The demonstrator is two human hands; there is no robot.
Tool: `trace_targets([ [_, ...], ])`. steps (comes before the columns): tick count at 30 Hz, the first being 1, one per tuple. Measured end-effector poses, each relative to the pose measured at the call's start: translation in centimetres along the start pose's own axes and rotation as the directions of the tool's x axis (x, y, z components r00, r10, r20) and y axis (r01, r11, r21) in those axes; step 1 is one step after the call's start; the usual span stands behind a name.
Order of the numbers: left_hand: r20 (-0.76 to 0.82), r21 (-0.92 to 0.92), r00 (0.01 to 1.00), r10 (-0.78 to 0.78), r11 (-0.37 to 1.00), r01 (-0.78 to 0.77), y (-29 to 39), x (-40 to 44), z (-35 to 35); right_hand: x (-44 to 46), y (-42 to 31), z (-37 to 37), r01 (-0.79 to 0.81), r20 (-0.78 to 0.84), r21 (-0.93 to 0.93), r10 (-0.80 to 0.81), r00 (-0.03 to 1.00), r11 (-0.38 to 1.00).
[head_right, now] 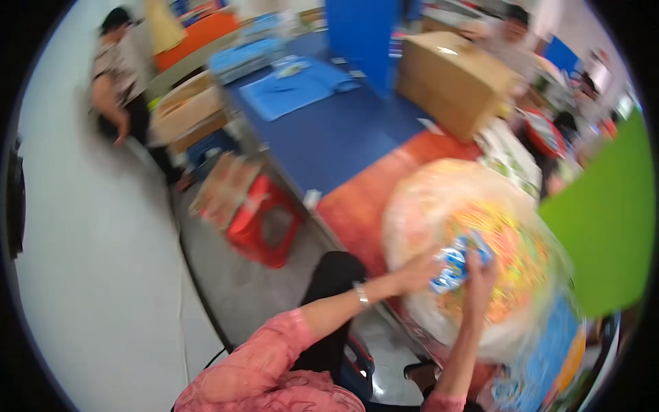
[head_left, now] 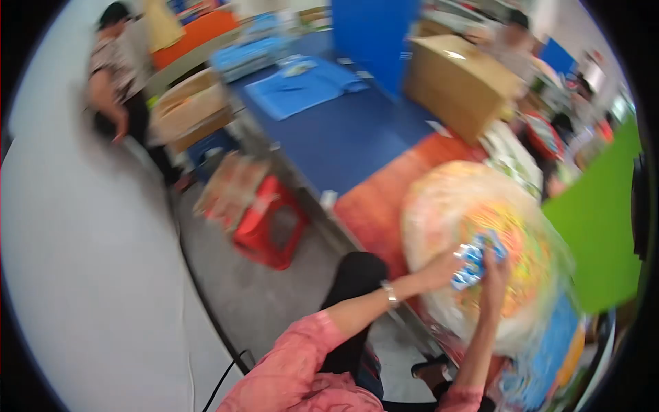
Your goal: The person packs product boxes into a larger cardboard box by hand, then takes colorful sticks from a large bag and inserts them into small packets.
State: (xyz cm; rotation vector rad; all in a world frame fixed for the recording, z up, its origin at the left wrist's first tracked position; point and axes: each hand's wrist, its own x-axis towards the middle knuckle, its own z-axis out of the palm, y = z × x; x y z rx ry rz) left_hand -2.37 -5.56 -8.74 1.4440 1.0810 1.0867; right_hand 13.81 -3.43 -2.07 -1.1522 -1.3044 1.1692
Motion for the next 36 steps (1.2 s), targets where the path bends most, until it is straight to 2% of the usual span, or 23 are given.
trace_targets([
  [2, 0.059, -0.118, 0.998, -0.01, 0.993, 0.017, 0.5, 0.2, -0.7, 0.7, 1.2, -1.6, 0.025, 0.029, -0.114, -0.022, 0.999, 0.993],
  [4, 0.071, -0.17, 0.997, -0.042, 0.984, 0.053, 0.7, 0.6, -0.7, 0.9, 1.8, -1.7, 0.035, 0.007, -0.049, -0.034, 0.999, 0.998],
  [7, -0.075, -0.221, 0.995, 0.059, 0.972, -0.075, 0.1, 1.4, 0.1, 1.1, 1.6, -0.7, 0.032, -0.083, 0.079, -0.026, 0.996, 0.996],
  [9, -0.2, -0.007, 0.975, 0.101, 0.995, -0.104, 0.2, 1.5, -0.1, 1.8, 1.3, -0.4, 0.044, -0.126, 0.122, -0.029, 0.992, 0.992],
  [10, -0.263, 0.102, 0.956, 0.13, 0.989, -0.106, 0.5, 1.4, -0.3, 2.4, 1.8, -0.7, 0.055, -0.156, 0.033, -0.05, 0.987, 0.998],
  [11, -0.234, 0.082, 0.969, 0.084, 0.994, -0.066, 0.8, 1.3, -0.6, 3.1, 2.7, -0.9, 0.061, -0.18, -0.057, -0.071, 0.981, 0.996],
  [12, -0.239, 0.237, 0.957, 0.164, 0.966, -0.107, 0.6, 1.3, -0.6, 3.6, 3.3, -1.0, 0.063, -0.201, -0.146, -0.092, 0.975, 0.987],
  [13, -0.229, 0.386, 0.942, 0.244, 0.911, -0.142, 0.4, 1.1, -0.7, 3.9, 3.9, -1.0, 0.043, -0.221, -0.32, -0.119, 0.968, 0.946],
  [14, -0.208, 0.525, 0.924, 0.322, 0.833, -0.172, 0.3, 1.0, -0.6, 4.2, 4.6, -0.9, 0.048, -0.22, -0.324, -0.124, 0.968, 0.945],
  [16, -0.215, 0.545, 0.919, 0.329, 0.822, -0.167, 0.4, 0.8, -0.3, 4.5, 5.2, -0.4, 0.061, -0.211, -0.337, -0.139, 0.968, 0.939],
  [17, -0.221, 0.553, 0.916, 0.334, 0.817, -0.164, 0.4, 0.8, -0.1, 4.8, 5.4, -0.3, 0.056, -0.199, -0.243, -0.106, 0.974, 0.968],
  [20, -0.26, 0.597, 0.883, 0.39, 0.784, -0.17, 1.2, 0.6, 0.3, 5.6, 6.8, 0.3, 0.057, -0.226, -0.157, -0.092, 0.97, 0.986],
  [21, -0.255, 0.612, 0.891, 0.376, 0.776, -0.153, 1.1, 0.7, 0.3, 5.3, 6.2, 0.6, 0.081, -0.234, -0.245, -0.14, 0.962, 0.966],
  [23, -0.245, 0.64, 0.906, 0.346, 0.76, -0.118, 1.0, 0.6, 0.3, 4.7, 5.2, 0.6, 0.036, -0.208, -0.431, -0.138, 0.968, 0.902],
  [27, -0.215, 0.676, 0.908, 0.359, 0.726, -0.127, 1.1, 0.5, 0.5, 3.4, 2.6, 0.8, -0.007, -0.216, -0.736, -0.225, 0.95, 0.677],
  [30, -0.215, 0.666, 0.909, 0.357, 0.735, -0.131, 1.0, 0.5, 0.6, 2.9, 2.0, 0.5, 0.005, -0.191, -0.832, -0.294, 0.937, 0.555],
  [36, -0.216, 0.665, 0.911, 0.352, 0.736, -0.127, 1.0, 0.4, 0.7, 2.7, 2.2, -0.5, 0.133, -0.088, -0.868, -0.413, 0.907, 0.478],
])
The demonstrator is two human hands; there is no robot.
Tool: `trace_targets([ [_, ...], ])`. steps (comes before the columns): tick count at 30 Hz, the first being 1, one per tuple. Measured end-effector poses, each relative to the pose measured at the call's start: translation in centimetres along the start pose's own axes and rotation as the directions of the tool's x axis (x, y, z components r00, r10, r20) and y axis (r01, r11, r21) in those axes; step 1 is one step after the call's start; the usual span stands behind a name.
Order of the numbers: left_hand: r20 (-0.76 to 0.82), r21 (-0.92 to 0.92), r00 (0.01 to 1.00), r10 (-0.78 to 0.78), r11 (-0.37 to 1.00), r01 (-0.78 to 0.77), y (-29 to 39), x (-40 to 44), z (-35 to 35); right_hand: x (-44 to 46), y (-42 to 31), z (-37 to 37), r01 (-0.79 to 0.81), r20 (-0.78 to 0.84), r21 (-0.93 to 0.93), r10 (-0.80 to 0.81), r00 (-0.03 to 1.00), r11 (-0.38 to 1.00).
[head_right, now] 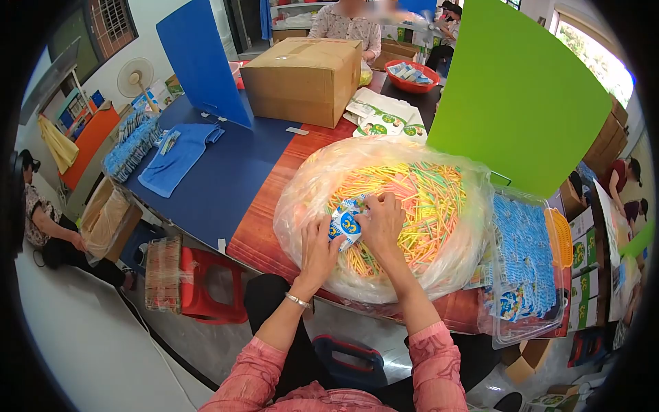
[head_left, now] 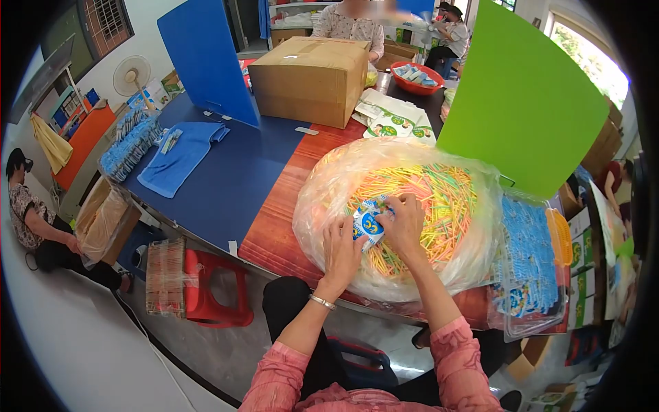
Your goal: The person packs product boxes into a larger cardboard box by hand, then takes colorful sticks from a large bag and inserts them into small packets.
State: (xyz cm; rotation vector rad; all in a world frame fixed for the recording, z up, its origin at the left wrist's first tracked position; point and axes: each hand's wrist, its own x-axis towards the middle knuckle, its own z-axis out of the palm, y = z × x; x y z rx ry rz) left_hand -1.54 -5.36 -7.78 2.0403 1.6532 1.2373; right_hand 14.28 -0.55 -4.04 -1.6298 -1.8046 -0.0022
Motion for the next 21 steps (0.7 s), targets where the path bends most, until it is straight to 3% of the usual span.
trace_targets([
  [9, -0.002, 0.006, 1.0, 0.019, 1.0, -0.019, 0.1, 0.1, -0.2, -0.4, 0.7, 0.1, 0.03, -0.07, -0.007, -0.03, 0.997, 1.0],
  [15, -0.003, 0.013, 1.0, 0.014, 1.0, -0.013, 0.0, 0.0, 0.1, 0.6, 1.6, 0.1, 0.121, -0.186, -0.103, -0.139, 0.973, 0.987],
  [18, -0.006, 0.014, 1.0, 0.012, 1.0, -0.012, 0.0, 0.0, 0.1, 0.9, 1.9, -0.4, 0.058, -0.066, -0.076, -0.063, 0.996, 0.995],
  [21, 0.01, 0.02, 1.0, 0.001, 1.0, -0.002, 0.0, 0.0, 0.0, 1.0, 1.8, -0.9, 0.195, -0.269, -0.107, -0.217, 0.938, 0.975],
])
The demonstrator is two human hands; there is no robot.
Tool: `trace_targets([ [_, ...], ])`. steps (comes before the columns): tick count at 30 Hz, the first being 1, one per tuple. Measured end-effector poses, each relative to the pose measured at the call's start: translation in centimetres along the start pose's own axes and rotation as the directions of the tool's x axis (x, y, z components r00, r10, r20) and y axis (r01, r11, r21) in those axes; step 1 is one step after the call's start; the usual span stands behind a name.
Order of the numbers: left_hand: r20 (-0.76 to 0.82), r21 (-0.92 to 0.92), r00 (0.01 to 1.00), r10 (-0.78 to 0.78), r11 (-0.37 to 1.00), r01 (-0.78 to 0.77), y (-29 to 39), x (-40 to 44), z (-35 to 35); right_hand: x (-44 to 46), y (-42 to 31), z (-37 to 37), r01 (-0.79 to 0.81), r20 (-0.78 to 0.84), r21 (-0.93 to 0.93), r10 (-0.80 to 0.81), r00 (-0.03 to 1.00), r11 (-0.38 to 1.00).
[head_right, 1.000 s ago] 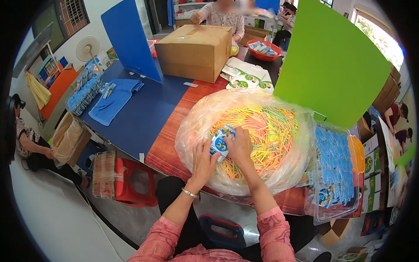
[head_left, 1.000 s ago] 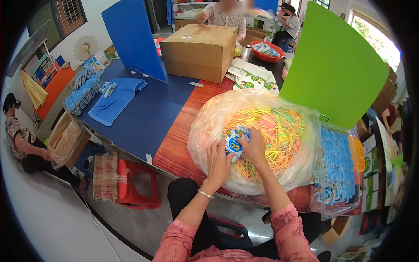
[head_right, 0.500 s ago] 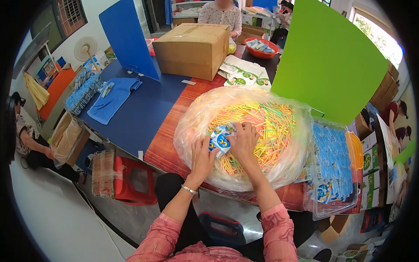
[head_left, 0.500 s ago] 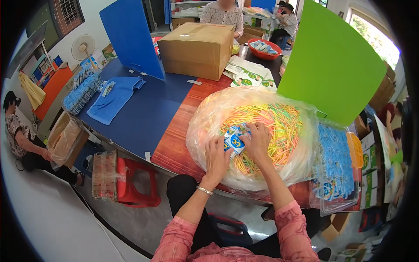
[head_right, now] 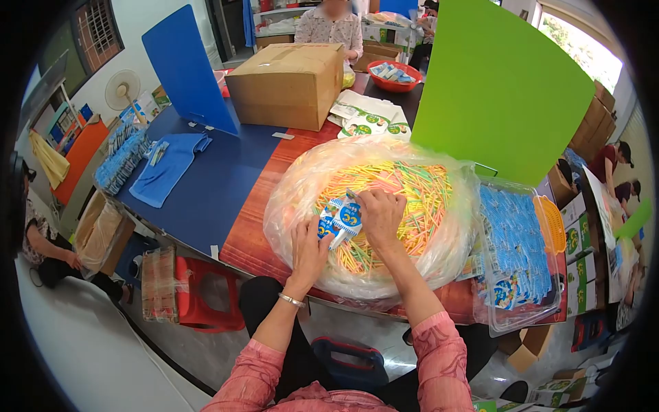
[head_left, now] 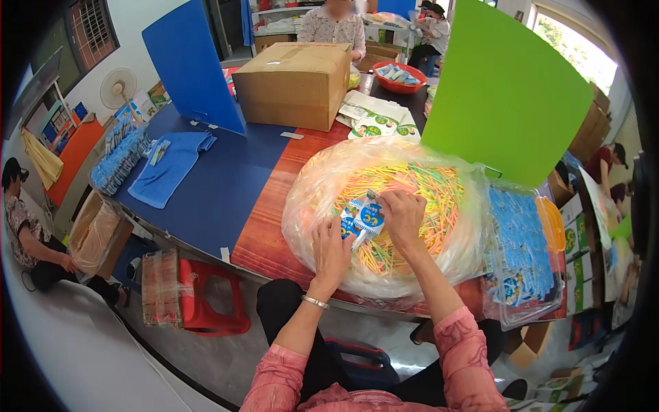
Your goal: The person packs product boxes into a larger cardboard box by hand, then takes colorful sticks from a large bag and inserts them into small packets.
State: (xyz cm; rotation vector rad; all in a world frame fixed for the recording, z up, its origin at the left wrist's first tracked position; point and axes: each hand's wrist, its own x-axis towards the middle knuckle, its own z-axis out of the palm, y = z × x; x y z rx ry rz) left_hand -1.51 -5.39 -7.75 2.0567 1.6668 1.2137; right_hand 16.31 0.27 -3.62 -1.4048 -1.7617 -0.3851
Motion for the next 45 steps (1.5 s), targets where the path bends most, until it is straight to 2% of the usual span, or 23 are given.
trace_targets([
  [3, 0.001, 0.012, 1.0, -0.01, 1.0, 0.01, 0.0, -0.1, 0.1, 0.4, -0.3, -1.3, -0.002, -0.135, 0.058, 0.01, 0.991, 0.998],
  [6, -0.046, 0.021, 0.999, 0.004, 1.0, -0.003, 0.1, 0.0, 0.1, 0.0, 0.3, -2.8, -0.261, 0.061, 0.339, 0.256, 0.965, 0.904],
  [8, -0.09, 0.03, 0.996, 0.018, 0.999, -0.016, 1.0, 0.0, -0.6, -0.5, 0.5, -4.1, -0.429, 0.195, 0.494, 0.384, 0.903, 0.756],
  [9, -0.124, -0.03, 0.99, 0.061, 0.997, -0.065, 1.6, 0.1, -1.0, -0.5, 0.3, -4.9, -0.503, 0.267, 0.556, 0.431, 0.862, 0.661],
  [11, -0.198, -0.14, 0.97, 0.141, 0.975, -0.17, 2.8, 0.4, -1.8, -0.8, -0.2, -6.5, -0.445, 0.277, 0.575, 0.348, 0.896, 0.687],
  [12, -0.101, -0.374, 0.993, 0.058, 0.923, -0.092, 3.3, 0.4, -2.1, -1.1, -0.5, -7.1, -0.414, 0.28, 0.586, 0.306, 0.91, 0.697],
  [14, 0.143, -0.741, 0.989, -0.037, 0.658, 0.132, 4.3, 0.0, -2.0, -1.8, -1.2, -7.9, -0.241, 0.18, 0.551, 0.168, 0.969, 0.799],
  [16, 0.29, -0.822, 0.957, -0.014, 0.508, 0.257, 4.4, -0.4, -1.6, -2.4, -1.6, -9.0, -0.105, 0.138, 0.502, 0.04, 0.99, 0.858],
  [17, 0.358, -0.846, 0.934, 0.006, 0.426, 0.321, 4.5, -0.6, -1.5, -2.7, -1.6, -9.2, -0.114, 0.153, 0.506, 0.041, 0.987, 0.855],
  [18, 0.37, -0.846, 0.929, -0.002, 0.412, 0.338, 4.9, -0.8, -1.5, -3.1, -1.5, -9.5, -0.124, 0.168, 0.512, 0.042, 0.985, 0.85],
  [21, 0.369, -0.839, 0.929, 0.039, 0.443, 0.315, 4.7, -1.5, -1.0, -4.3, -1.7, -9.9, -0.223, 0.227, 0.592, 0.105, 0.968, 0.775],
  [24, 0.324, -0.818, 0.946, 0.016, 0.507, 0.272, 4.5, -1.8, 0.2, -5.2, -1.5, -10.8, -0.337, 0.335, 0.643, 0.142, 0.931, 0.688],
  [28, 0.271, -0.73, 0.955, 0.119, 0.672, 0.124, 4.3, -2.4, 0.5, -6.6, -0.9, -11.6, -0.402, 0.379, 0.704, 0.168, 0.91, 0.586],
  [31, 0.202, -0.675, 0.964, 0.171, 0.738, 0.01, 4.8, -2.8, 0.7, -7.8, 0.1, -12.4, -0.41, 0.462, 0.641, 0.101, 0.881, 0.649],
  [34, 0.189, -0.646, 0.961, 0.202, 0.762, -0.033, 4.9, -3.1, 0.7, -8.1, -0.1, -12.0, -0.328, 0.371, 0.638, 0.095, 0.924, 0.697],
  [37, 0.198, -0.675, 0.95, 0.241, 0.736, -0.046, 5.2, -2.7, 0.1, -7.4, -0.2, -12.6, -0.209, 0.31, 0.581, 0.024, 0.951, 0.786],
  [39, 0.165, -0.715, 0.943, 0.29, 0.694, -0.089, 6.0, -2.6, -0.6, -7.7, 0.1, -12.6, -0.248, 0.339, 0.595, 0.041, 0.94, 0.765],
  [42, 0.227, -0.631, 0.918, 0.325, 0.767, -0.116, 5.6, -3.0, -0.2, -8.3, 0.3, -12.3, -0.246, 0.339, 0.613, 0.031, 0.94, 0.751],
  [45, 0.22, -0.717, 0.921, 0.323, 0.693, -0.071, 5.9, -3.1, -0.4, -8.1, -0.1, -12.3, -0.191, 0.313, 0.599, -0.007, 0.95, 0.777],
])
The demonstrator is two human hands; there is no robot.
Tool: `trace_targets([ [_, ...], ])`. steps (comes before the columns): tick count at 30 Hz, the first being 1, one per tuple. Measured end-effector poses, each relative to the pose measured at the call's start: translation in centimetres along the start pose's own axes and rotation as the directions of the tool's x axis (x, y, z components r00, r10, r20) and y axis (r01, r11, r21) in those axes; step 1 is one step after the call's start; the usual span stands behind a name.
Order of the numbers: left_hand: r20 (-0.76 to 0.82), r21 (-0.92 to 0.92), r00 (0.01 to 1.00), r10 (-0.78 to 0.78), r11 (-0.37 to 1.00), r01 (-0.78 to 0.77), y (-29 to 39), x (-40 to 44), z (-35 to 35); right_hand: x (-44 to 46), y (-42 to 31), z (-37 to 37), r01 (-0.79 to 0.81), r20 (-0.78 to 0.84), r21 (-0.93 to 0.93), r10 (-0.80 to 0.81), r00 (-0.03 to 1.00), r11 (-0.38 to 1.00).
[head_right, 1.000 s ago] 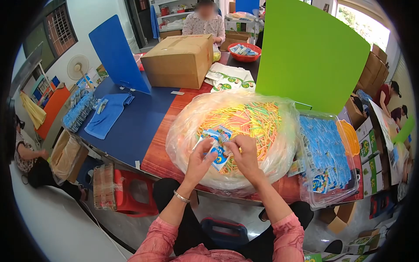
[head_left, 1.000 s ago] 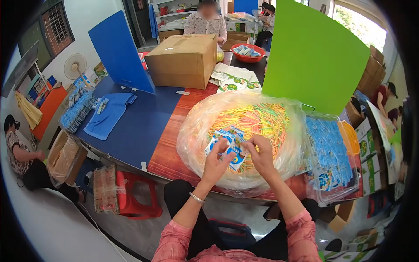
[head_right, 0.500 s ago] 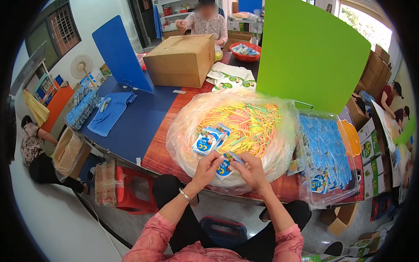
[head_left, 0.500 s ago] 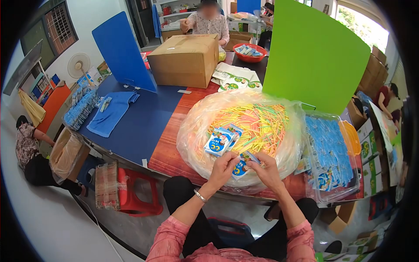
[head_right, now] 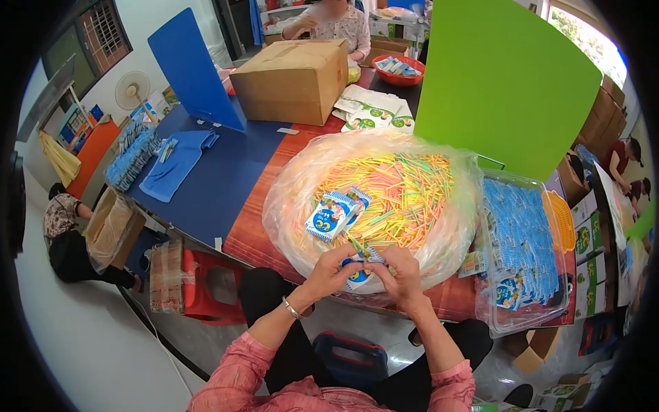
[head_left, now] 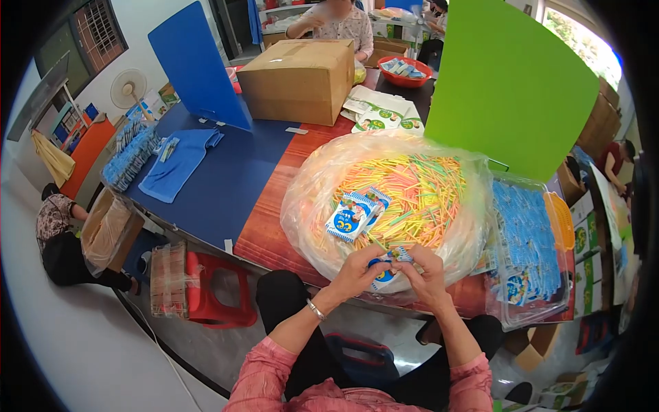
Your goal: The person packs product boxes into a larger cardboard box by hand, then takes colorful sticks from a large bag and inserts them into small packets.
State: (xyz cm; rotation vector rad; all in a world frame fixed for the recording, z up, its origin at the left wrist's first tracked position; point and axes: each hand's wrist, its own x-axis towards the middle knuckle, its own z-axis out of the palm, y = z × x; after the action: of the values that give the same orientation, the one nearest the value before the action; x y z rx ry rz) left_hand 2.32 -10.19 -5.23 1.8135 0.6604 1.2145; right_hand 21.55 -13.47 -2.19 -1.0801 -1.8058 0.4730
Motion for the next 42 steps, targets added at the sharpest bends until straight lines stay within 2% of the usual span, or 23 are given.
trace_targets([
  [3, -0.012, 0.043, 0.995, -0.104, 0.994, 0.104, -0.2, -0.5, -0.4, 0.0, -0.2, 0.2, -0.005, 0.002, -0.02, 0.005, 1.0, 1.0],
  [6, -0.077, 0.023, 0.997, 0.004, 1.0, -0.002, -0.5, -0.4, -0.2, -0.4, -0.6, -0.4, -0.05, -0.026, -0.025, 0.05, 0.998, 0.998],
  [8, -0.048, 0.169, 0.999, 0.007, 0.986, 0.001, -1.6, -0.7, -0.3, -0.5, -0.7, 0.2, -0.067, 0.006, -0.017, 0.067, 0.998, 0.998],
  [9, -0.091, 0.158, 0.993, 0.069, 0.986, -0.054, -1.9, -0.9, 0.0, -0.7, -0.4, 0.3, -0.089, 0.007, -0.035, 0.09, 0.996, 0.995],
  [11, -0.137, 0.142, 0.979, 0.148, 0.982, -0.128, -2.2, -1.0, 0.4, -0.6, -0.8, 0.3, -0.079, 0.053, 0.036, 0.077, 0.996, 0.996],
  [13, -0.152, 0.131, 0.974, 0.171, 0.98, -0.152, -1.8, -0.7, 0.3, -0.8, -0.8, 0.2, -0.164, 0.064, 0.067, 0.16, 0.985, 0.984],
  [17, -0.143, 0.155, 0.963, 0.23, 0.966, -0.208, -0.7, -0.6, -0.6, -0.9, -1.3, 1.4, -0.231, 0.0, 0.166, 0.234, 0.972, 0.959],
  [20, -0.151, 0.179, 0.945, 0.289, 0.949, -0.261, -0.9, -0.6, -0.9, -1.2, -0.3, 1.1, -0.211, 0.008, 0.135, 0.212, 0.977, 0.968],
  [21, -0.153, 0.199, 0.939, 0.307, 0.941, -0.275, -0.9, -0.6, -1.0, -1.1, -0.1, 0.7, -0.203, 0.065, 0.148, 0.195, 0.979, 0.968],
  [25, -0.131, 0.265, 0.922, 0.365, 0.909, -0.322, -1.0, -0.6, -1.0, -1.2, -0.3, 1.2, -0.218, 0.028, 0.135, 0.216, 0.976, 0.967],
  [34, -0.109, 0.361, 0.924, 0.366, 0.881, -0.307, -1.4, -0.9, -0.6, -0.6, -1.5, 0.7, -0.079, -0.01, -0.001, 0.079, 0.997, 0.997],
  [37, -0.103, 0.341, 0.932, 0.347, 0.893, -0.295, -1.1, -0.8, -0.4, -0.4, -1.1, 0.4, 0.042, -0.014, -0.093, -0.043, 0.999, 0.995],
  [39, -0.082, 0.359, 0.944, 0.319, 0.893, -0.27, -0.6, -0.8, -0.6, -0.1, -1.3, 0.1, 0.057, -0.012, -0.116, -0.059, 0.998, 0.992],
  [42, -0.116, 0.363, 0.919, 0.376, 0.878, -0.313, -0.4, -0.5, -0.6, 0.1, -1.8, -0.5, 0.047, -0.025, -0.141, -0.051, 0.998, 0.989],
])
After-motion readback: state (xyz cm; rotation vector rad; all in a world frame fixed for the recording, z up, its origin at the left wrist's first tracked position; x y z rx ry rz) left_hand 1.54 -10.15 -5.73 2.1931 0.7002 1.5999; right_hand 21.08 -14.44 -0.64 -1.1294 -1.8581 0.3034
